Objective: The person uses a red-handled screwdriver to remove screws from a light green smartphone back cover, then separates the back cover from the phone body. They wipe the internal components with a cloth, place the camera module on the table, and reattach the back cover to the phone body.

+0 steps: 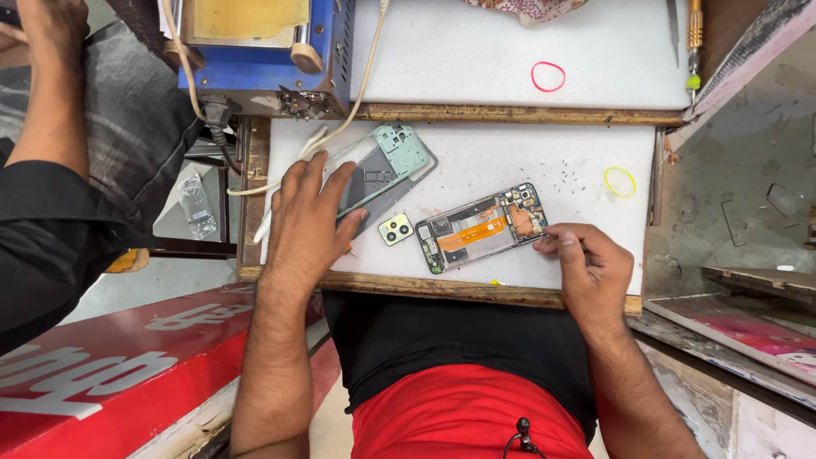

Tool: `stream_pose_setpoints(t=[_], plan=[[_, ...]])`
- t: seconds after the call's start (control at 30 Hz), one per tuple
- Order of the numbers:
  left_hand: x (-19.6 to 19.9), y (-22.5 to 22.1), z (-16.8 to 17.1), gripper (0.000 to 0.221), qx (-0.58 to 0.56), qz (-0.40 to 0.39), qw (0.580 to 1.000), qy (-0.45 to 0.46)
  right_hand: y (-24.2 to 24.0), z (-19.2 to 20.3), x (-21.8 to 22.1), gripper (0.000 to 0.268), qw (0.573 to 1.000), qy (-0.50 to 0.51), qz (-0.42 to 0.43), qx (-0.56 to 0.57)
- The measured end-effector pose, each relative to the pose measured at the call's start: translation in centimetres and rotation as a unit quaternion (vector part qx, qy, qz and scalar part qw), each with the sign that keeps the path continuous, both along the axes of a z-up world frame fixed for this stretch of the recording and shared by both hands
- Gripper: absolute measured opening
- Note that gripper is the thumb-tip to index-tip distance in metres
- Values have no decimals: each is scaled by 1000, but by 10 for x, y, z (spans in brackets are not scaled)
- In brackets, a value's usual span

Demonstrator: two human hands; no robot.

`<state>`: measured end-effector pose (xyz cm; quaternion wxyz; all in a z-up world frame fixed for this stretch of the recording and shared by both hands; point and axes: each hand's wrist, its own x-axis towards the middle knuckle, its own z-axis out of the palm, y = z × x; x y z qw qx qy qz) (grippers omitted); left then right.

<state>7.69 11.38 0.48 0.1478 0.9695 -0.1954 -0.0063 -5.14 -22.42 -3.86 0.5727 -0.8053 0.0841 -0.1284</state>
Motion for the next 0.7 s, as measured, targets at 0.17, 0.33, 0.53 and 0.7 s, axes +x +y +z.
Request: stream_pose_setpoints(t=[0.17, 0.33, 0.53, 0.7], plan=[[7, 4, 1, 61, -17, -20, 999, 24, -6, -8, -3, 26, 997, 1, -19, 68], [7, 8, 7, 57, -90, -22, 995, 37, -7, -9, -2, 26, 995, -2, -13, 96], [-6, 15, 10, 62, -321, -15, 924, 209, -6, -8, -1, 26, 995, 4, -13, 96], [-15, -4, -7, 79, -567, -57, 726, 385, -6, -9, 1, 26, 995, 3, -3, 97]])
